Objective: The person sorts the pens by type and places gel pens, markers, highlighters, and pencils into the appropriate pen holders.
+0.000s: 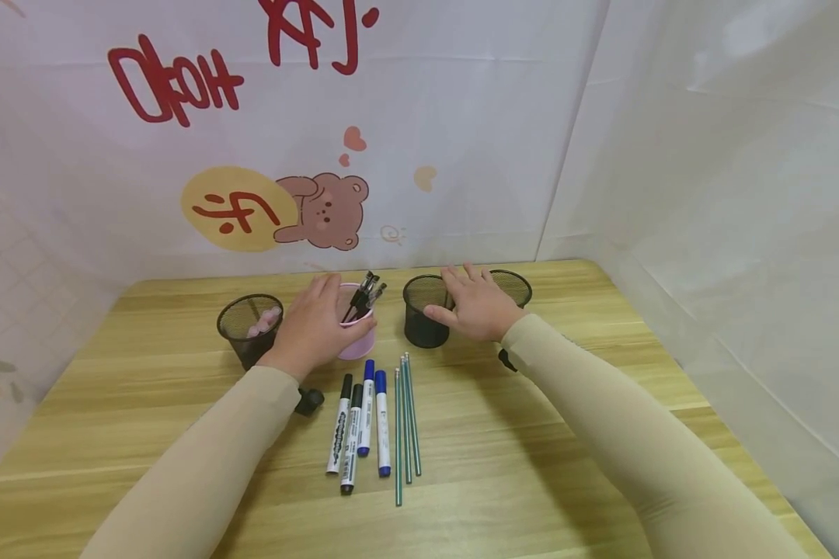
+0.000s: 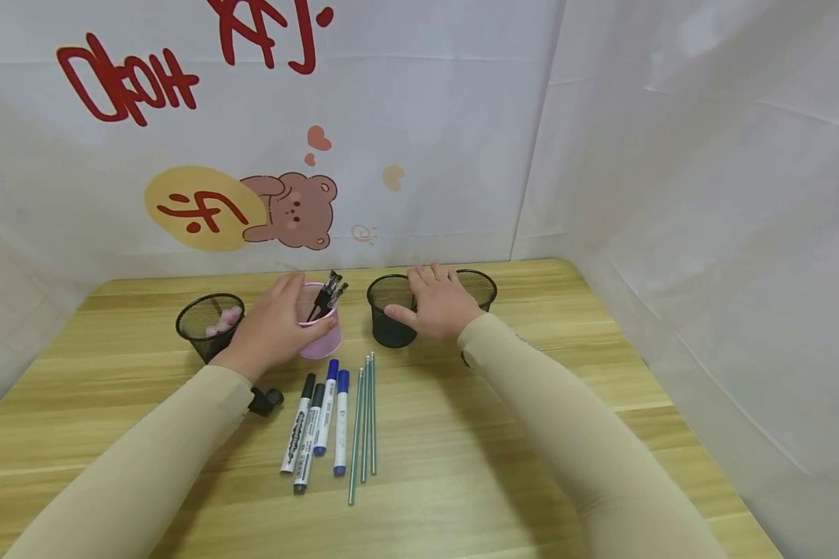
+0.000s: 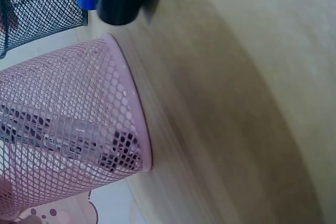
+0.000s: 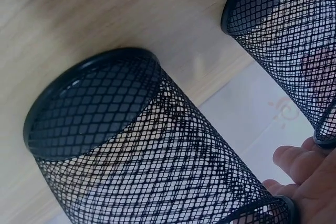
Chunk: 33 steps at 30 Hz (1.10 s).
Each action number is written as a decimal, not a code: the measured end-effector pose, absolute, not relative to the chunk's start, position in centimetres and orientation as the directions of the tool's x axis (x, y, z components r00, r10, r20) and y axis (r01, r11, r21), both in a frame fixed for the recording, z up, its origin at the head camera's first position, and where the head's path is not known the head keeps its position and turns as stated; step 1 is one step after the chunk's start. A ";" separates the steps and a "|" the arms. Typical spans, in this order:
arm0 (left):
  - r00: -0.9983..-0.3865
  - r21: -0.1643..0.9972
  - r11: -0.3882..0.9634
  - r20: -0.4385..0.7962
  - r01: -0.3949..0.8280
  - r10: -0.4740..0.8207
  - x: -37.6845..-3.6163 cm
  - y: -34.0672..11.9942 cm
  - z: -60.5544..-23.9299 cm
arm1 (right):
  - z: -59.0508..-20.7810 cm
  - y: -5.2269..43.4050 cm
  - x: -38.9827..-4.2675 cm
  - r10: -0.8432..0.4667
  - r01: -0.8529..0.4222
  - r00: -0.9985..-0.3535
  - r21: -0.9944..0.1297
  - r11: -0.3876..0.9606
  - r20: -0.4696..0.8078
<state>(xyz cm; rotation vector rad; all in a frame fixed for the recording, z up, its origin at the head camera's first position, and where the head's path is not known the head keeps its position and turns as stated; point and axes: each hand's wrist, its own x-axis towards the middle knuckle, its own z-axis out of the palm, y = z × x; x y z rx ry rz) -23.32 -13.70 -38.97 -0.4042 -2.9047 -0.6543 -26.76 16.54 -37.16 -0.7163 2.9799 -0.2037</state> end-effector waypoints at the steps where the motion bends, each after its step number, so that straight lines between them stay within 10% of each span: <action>1: -0.952 0.396 0.870 0.200 0.295 0.232 -23.3 -13.7 -39.0 | -37.2 16.6 -26.8 -0.456 -0.446 -0.889 -0.147 0.883 -0.036; 33: -0.936 0.390 0.862 0.267 0.323 0.230 -21.0 -14.4 -38.3 | -38.0 14.6 -27.2 -0.430 -0.430 -0.903 -0.072 0.900 0.012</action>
